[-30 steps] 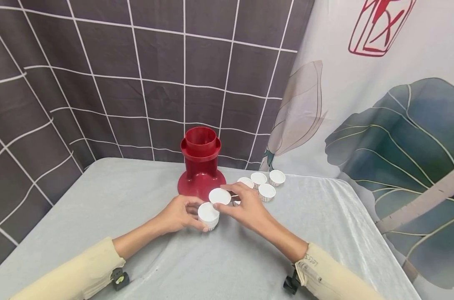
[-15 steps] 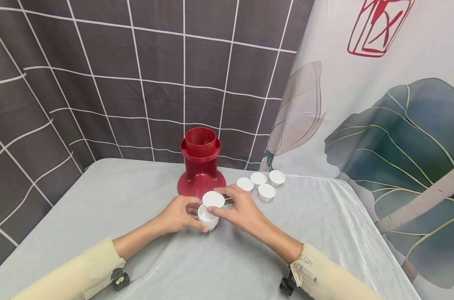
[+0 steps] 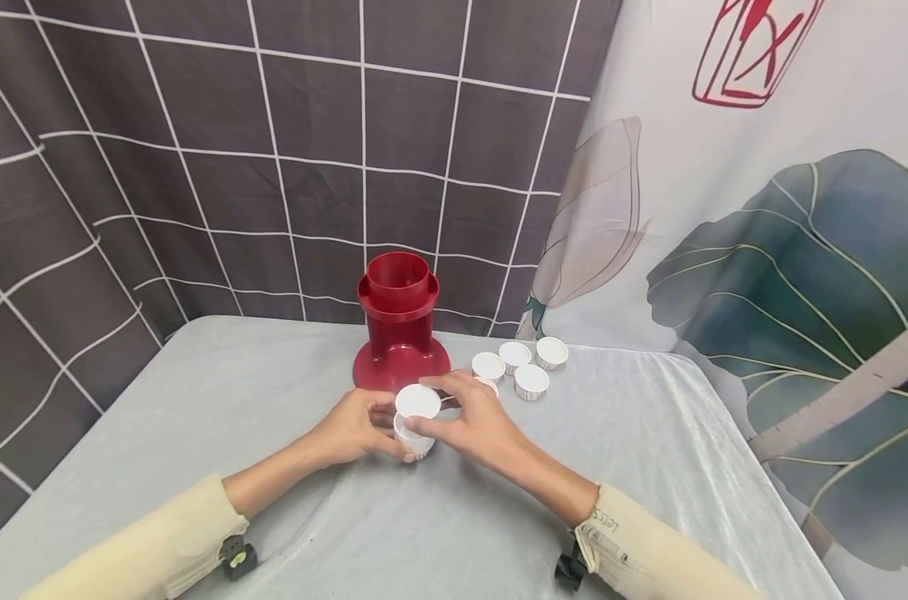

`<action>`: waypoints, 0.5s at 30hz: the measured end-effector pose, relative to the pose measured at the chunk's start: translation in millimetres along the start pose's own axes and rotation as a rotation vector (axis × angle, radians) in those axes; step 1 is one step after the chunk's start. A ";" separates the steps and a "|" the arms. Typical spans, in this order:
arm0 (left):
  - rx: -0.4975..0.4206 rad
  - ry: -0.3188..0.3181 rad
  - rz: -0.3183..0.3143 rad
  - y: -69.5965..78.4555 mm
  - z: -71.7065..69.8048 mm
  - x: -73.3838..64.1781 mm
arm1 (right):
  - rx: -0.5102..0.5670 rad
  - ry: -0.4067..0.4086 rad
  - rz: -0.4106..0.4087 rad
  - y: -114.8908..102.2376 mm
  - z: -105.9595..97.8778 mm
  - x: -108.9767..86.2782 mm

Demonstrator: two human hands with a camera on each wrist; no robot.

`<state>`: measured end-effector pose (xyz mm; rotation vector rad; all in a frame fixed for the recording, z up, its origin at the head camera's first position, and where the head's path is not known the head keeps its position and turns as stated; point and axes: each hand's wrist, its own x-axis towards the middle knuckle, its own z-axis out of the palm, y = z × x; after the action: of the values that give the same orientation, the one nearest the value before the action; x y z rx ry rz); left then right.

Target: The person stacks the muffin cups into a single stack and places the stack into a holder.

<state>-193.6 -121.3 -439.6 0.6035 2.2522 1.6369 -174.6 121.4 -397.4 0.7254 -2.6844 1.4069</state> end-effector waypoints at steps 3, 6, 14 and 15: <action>-0.007 -0.002 0.002 -0.2 0.4 -0.3 | -0.005 -0.002 0.000 0.2 1.0 -1.1; -0.008 -0.003 0.006 -0.4 0.4 -0.4 | -0.004 -0.009 -0.003 0.7 1.9 -2.2; -0.018 -0.003 0.004 -0.4 0.7 -0.5 | -0.002 -0.028 -0.008 4.9 4.5 -4.3; -0.019 -0.002 0.004 -0.2 0.7 -0.4 | -0.002 -0.030 -0.010 5.5 4.8 -4.5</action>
<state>-192.9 -121.0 -440.0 0.6049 2.2334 1.6566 -171.9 122.1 -405.5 0.7648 -2.7007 1.4022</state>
